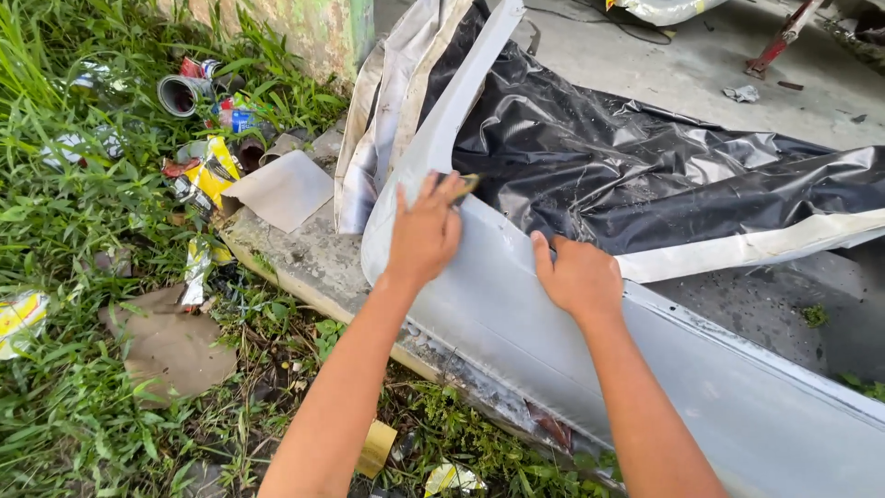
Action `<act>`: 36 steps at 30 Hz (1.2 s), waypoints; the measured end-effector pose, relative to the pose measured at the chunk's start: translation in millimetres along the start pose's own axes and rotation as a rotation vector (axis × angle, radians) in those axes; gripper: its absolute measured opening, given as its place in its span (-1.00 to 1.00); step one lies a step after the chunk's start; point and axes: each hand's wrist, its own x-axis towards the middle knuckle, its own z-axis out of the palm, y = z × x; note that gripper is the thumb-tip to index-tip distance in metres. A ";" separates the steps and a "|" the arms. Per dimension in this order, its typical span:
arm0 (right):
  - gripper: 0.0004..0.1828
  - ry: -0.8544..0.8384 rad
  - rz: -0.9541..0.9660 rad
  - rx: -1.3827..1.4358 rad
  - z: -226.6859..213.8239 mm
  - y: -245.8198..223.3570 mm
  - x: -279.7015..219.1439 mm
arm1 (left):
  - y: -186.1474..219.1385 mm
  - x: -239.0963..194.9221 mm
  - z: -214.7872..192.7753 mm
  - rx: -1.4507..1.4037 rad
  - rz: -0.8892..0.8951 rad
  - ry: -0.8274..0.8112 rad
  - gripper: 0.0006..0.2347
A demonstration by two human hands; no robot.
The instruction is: The person sands the surface of a white car bumper using a sanding block. They move the block back and forth across the curved surface and edges of the bumper, which is resting on a concrete ledge outdoors.
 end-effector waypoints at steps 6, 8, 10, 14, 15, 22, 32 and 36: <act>-0.15 0.000 0.005 0.003 -4.9 -2.4 -0.2 | 2.8 -2.8 -3.7 -0.004 0.085 0.031 -0.57; -0.14 -0.002 0.025 -0.004 -4.2 -0.7 -0.8 | -6.6 2.5 -7.5 0.002 0.040 0.088 -0.59; -0.15 -0.007 0.011 -0.001 -2.0 -2.0 0.7 | -7.4 -0.4 -6.1 0.081 0.021 0.054 -0.58; -0.19 0.014 -0.001 -0.016 -2.7 -0.1 0.1 | 5.5 -7.5 5.0 -0.022 0.267 -0.053 -0.58; -0.19 0.009 0.005 -0.001 -4.1 -0.9 -2.2 | -6.1 -3.6 -3.4 -0.022 0.142 0.007 -0.58; -0.16 0.000 0.004 -0.004 -7.5 -1.3 1.0 | 3.0 6.2 -4.4 0.044 0.115 -0.017 -0.58; -0.18 0.018 0.006 -0.026 -6.5 -2.0 0.3 | 2.0 6.3 -19.1 0.043 -0.042 0.087 -0.57; -0.18 -0.008 0.005 0.014 -6.8 -3.2 1.7 | 20.2 0.8 -17.2 0.084 0.100 -0.068 -0.59</act>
